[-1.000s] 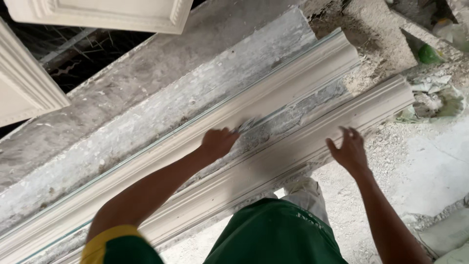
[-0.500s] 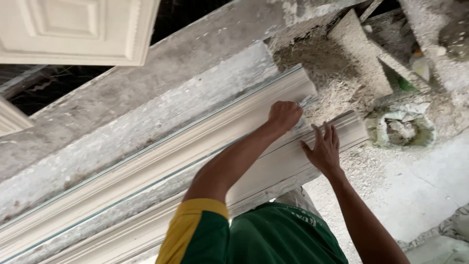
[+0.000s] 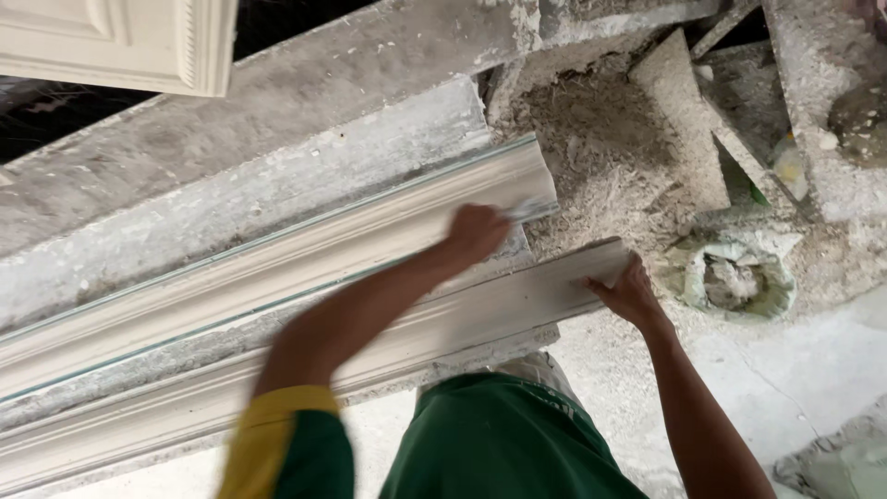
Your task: The person scrapes dried gypsum residue from long white molding pieces using a metal scraper. They repeatedly scrape along the length of each piece, removing chunks of dried material and dust.
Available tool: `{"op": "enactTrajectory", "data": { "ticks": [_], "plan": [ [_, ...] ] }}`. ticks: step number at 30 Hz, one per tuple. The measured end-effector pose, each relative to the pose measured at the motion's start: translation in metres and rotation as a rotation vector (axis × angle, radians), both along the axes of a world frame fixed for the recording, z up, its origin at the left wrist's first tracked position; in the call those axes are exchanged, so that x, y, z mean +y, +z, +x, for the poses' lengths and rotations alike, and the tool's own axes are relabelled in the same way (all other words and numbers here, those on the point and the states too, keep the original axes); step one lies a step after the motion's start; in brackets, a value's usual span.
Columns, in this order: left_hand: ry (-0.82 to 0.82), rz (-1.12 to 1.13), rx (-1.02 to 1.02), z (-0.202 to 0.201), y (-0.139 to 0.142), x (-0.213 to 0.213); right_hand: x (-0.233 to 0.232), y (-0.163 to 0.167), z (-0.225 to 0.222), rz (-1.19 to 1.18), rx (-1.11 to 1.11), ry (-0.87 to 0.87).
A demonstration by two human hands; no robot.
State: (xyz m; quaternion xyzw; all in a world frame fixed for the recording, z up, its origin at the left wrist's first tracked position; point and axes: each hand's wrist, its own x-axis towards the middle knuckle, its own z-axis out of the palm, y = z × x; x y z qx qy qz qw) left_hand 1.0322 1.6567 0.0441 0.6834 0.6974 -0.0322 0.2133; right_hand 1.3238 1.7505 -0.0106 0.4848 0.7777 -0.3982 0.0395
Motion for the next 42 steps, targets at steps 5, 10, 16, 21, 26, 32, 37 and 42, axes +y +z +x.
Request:
{"op": "enactTrajectory", "data": {
  "ticks": [5,10,16,21,26,32,37,42],
  "plan": [
    [-0.124,0.239,0.122,0.028,-0.005,0.034,-0.003,0.012,0.0,-0.12,-0.016,-0.11],
    [-0.172,0.224,0.168,0.009,-0.001,0.015,-0.003,0.008,0.003,0.015,0.09,-0.046],
    [-0.074,0.228,0.144,0.029,-0.012,0.015,0.013,-0.01,0.008,-0.084,-0.157,-0.052],
    [0.371,0.247,-0.174,0.03,-0.027,-0.143,0.014,-0.029,0.006,0.222,-0.251,0.046],
    [1.222,0.341,-0.419,0.074,-0.034,-0.361,-0.017,-0.032,-0.048,0.5,0.143,0.264],
    [1.641,0.723,-0.382,0.142,-0.062,-0.495,-0.146,-0.028,-0.15,0.336,0.327,0.646],
    [1.812,0.841,-0.458,0.129,-0.084,-0.608,-0.322,-0.036,-0.223,0.194,0.161,1.085],
    [1.737,1.052,-0.215,0.109,-0.081,-0.762,-0.546,-0.044,-0.305,-0.009,0.249,1.12]
  ]
}}
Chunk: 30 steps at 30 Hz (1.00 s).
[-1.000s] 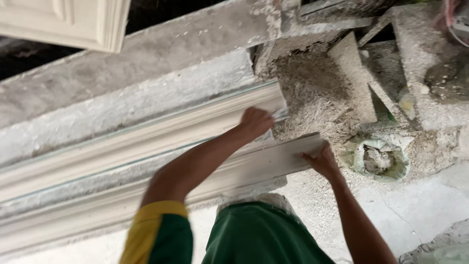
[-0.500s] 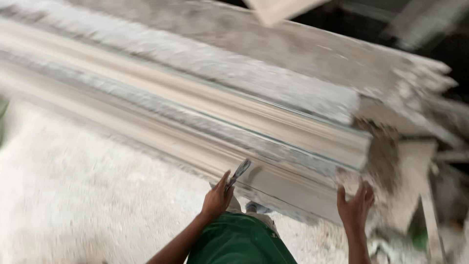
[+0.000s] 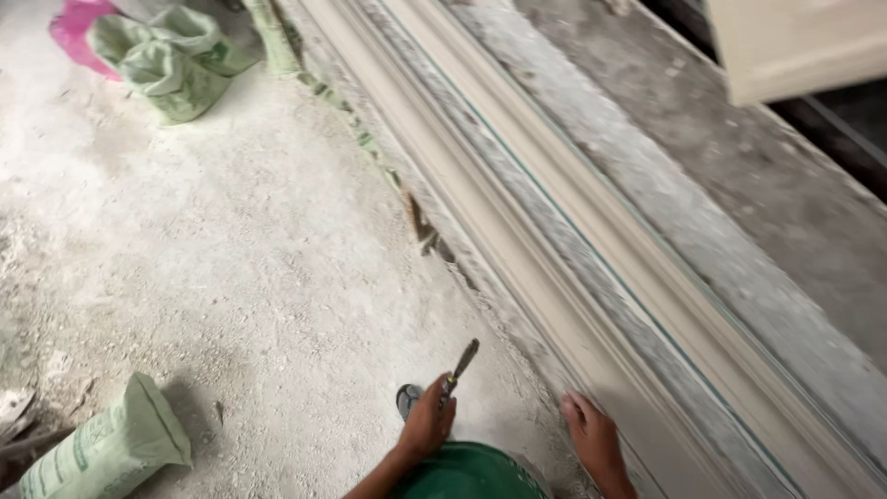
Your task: The person scrapes dried gypsum residue from long white molding pieces using a metal scraper. They repeatedly scrape along the length of each piece, removing chunks of dried material and dust.
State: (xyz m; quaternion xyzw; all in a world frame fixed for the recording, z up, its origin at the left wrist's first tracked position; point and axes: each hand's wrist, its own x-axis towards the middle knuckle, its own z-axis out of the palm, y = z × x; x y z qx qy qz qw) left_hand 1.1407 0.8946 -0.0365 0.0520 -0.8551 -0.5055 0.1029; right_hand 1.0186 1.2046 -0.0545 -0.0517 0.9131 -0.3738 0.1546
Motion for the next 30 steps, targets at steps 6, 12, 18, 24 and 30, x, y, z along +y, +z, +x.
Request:
{"op": "enactTrajectory", "data": {
  "ticks": [6,12,18,24,30],
  "plan": [
    [0.299,0.183,-0.414,-0.028,0.025,-0.172,-0.211,0.034,-0.054,0.136,-0.259,0.181],
    [0.298,0.178,-0.169,-0.102,0.025,-0.272,-0.347,0.057,-0.127,-0.316,-0.085,0.44],
    [0.168,0.448,-0.054,-0.229,-0.003,-0.322,-0.475,0.04,-0.192,-0.298,-0.283,0.586],
    [0.196,0.129,-0.305,-0.364,0.018,-0.444,-0.601,0.049,-0.335,-0.072,-0.33,0.569],
    [0.196,-0.332,-0.043,-0.512,0.072,-0.554,-0.67,0.119,-0.488,0.003,-0.145,0.528]
  ]
}}
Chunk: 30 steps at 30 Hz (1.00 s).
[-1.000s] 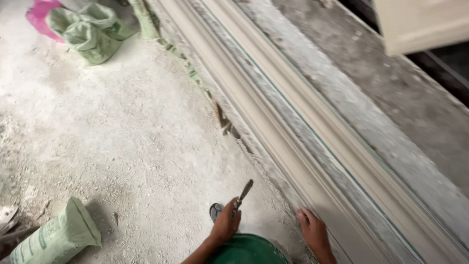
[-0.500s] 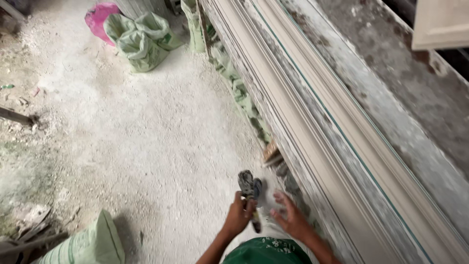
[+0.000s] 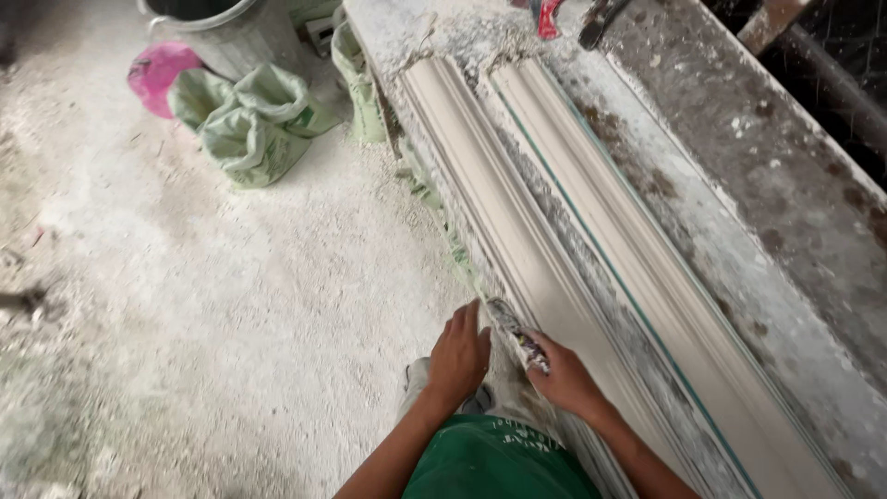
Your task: The person scrapes dried gypsum residue from long white molding pieces using a metal scraper. They repeatedly scrape along the length of each piece, removing chunks of dried material and dust.
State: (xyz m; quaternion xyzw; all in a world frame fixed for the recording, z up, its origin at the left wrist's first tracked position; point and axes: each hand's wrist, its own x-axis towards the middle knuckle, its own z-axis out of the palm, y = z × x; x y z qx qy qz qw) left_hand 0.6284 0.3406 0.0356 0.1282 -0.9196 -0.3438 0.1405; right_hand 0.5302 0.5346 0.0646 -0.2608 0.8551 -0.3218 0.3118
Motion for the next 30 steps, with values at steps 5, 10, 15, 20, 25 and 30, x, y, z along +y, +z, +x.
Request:
{"op": "enactTrajectory", "data": {
  "ticks": [5,10,15,20,25,30],
  "plan": [
    [-0.287,-0.394,-0.116,-0.145,-0.009,-0.052,-0.064,-0.002,-0.111,0.252,-0.031,-0.225],
    [-0.495,-0.6,-0.136,-0.291,-0.036,-0.105,-0.105,-0.043,-0.23,0.249,0.153,-0.273],
    [-0.969,-0.488,-0.226,-0.347,-0.053,-0.105,-0.09,-0.027,-0.272,0.484,-0.096,-0.186],
    [-0.992,-0.536,-0.113,-0.383,-0.081,-0.153,-0.151,-0.016,-0.313,0.521,-0.177,-0.196],
    [-0.672,-0.693,-0.062,-0.488,-0.102,-0.312,-0.304,-0.034,-0.415,0.3,-0.083,-0.177],
    [-0.597,-0.991,-0.089,-0.512,-0.096,-0.358,-0.373,-0.031,-0.448,0.061,0.064,-0.204]
  ]
}}
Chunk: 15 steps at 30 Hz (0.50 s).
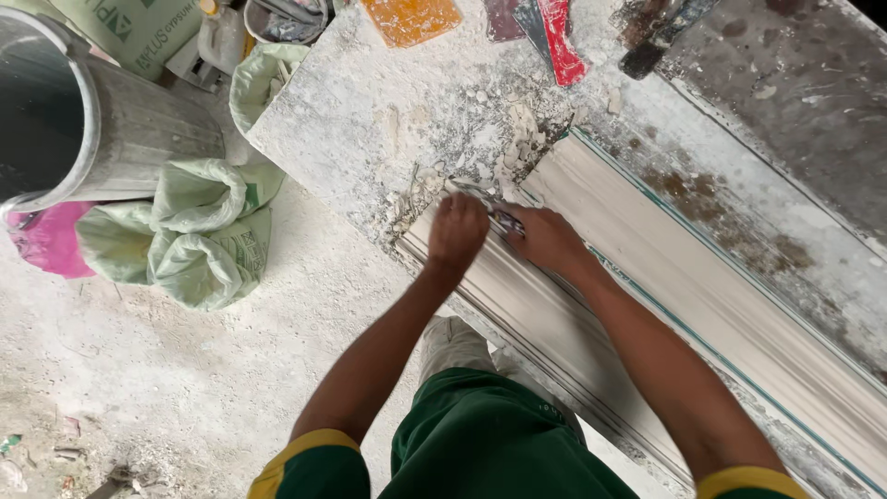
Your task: The person scrapes dried gypsum residue from long white molding pieces using a metal scraper. They repeatedly scrape along the length of each piece, removing chunks of dried material and dust.
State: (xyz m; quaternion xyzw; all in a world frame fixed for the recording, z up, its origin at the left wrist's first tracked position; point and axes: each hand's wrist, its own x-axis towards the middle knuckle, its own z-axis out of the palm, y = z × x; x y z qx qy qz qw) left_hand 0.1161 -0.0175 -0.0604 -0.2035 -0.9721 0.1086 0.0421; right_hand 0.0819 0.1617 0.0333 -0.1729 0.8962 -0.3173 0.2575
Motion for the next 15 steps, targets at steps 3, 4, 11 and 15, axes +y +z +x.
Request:
{"op": "enactTrajectory", "data": {
  "ticks": [3,4,11,15],
  "plan": [
    [-0.014,0.188,-0.118,0.027,0.007,0.033,0.035,0.015,0.028,0.178,-0.143,0.01],
    [-0.07,0.209,-0.082,0.032,0.009,0.041,0.046,0.018,0.036,0.182,-0.126,-0.001],
    [0.177,0.153,-0.116,-0.006,0.026,-0.034,-0.041,-0.022,-0.001,-0.071,0.05,-0.087],
    [0.405,1.047,-0.203,0.011,0.055,-0.039,-0.062,-0.02,0.029,-0.377,-0.11,-0.337]
  ]
}}
